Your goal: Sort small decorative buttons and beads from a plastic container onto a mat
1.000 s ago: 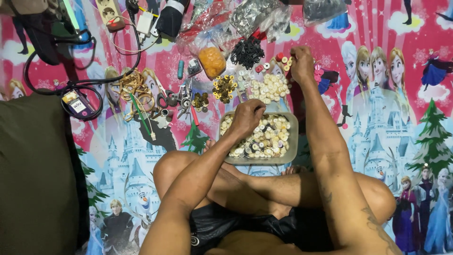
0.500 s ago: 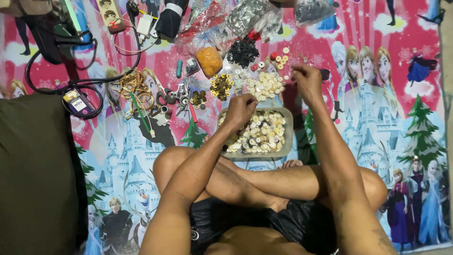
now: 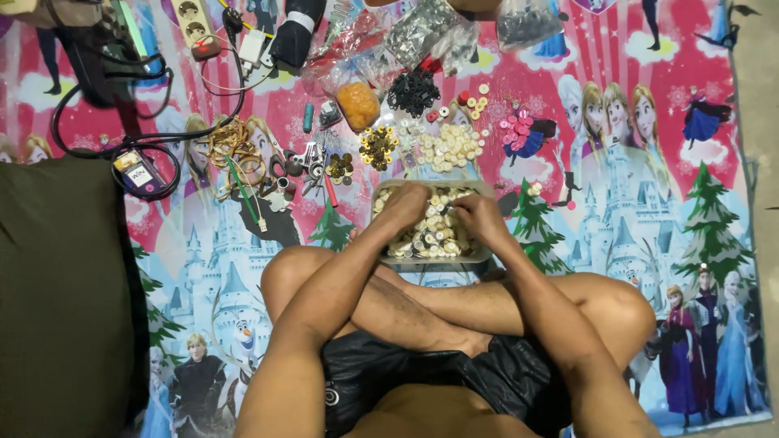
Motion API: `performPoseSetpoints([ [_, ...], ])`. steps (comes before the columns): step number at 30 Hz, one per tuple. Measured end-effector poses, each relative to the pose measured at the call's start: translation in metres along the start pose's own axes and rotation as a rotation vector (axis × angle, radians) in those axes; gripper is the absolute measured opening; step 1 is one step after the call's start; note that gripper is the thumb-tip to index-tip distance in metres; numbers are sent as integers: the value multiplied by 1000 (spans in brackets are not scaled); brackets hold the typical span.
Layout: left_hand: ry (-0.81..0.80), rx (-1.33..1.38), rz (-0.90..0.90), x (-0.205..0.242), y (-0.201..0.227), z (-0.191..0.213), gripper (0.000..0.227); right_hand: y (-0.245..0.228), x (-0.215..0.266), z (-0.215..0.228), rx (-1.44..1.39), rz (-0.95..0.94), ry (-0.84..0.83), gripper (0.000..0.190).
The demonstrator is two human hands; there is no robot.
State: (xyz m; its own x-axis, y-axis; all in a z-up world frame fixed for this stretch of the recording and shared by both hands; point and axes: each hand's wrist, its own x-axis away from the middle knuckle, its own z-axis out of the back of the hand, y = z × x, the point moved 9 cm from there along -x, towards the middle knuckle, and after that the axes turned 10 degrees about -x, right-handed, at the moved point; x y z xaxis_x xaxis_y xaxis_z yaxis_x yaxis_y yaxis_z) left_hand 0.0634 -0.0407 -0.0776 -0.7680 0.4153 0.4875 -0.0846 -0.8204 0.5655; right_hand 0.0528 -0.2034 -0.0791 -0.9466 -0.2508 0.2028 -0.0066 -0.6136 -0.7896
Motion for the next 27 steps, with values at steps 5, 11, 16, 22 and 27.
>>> performPoseSetpoints([
  [5,-19,-89,-72,46,44,45,39,12,-21,-26,260,86,-40,23],
  [11,-20,-86,-55,61,57,58,49,-4,-16,-28,339,38,-82,26],
  [16,-2,-196,-125,44,45,37,43,1,-19,-29,335,13,-104,26],
  [22,-1,-38,-58,15,9,-3,51,32,-30,-25,295,-29,-75,23],
  [27,-20,-37,-113,7,8,-11,47,27,-31,-17,210,-49,-39,20],
])
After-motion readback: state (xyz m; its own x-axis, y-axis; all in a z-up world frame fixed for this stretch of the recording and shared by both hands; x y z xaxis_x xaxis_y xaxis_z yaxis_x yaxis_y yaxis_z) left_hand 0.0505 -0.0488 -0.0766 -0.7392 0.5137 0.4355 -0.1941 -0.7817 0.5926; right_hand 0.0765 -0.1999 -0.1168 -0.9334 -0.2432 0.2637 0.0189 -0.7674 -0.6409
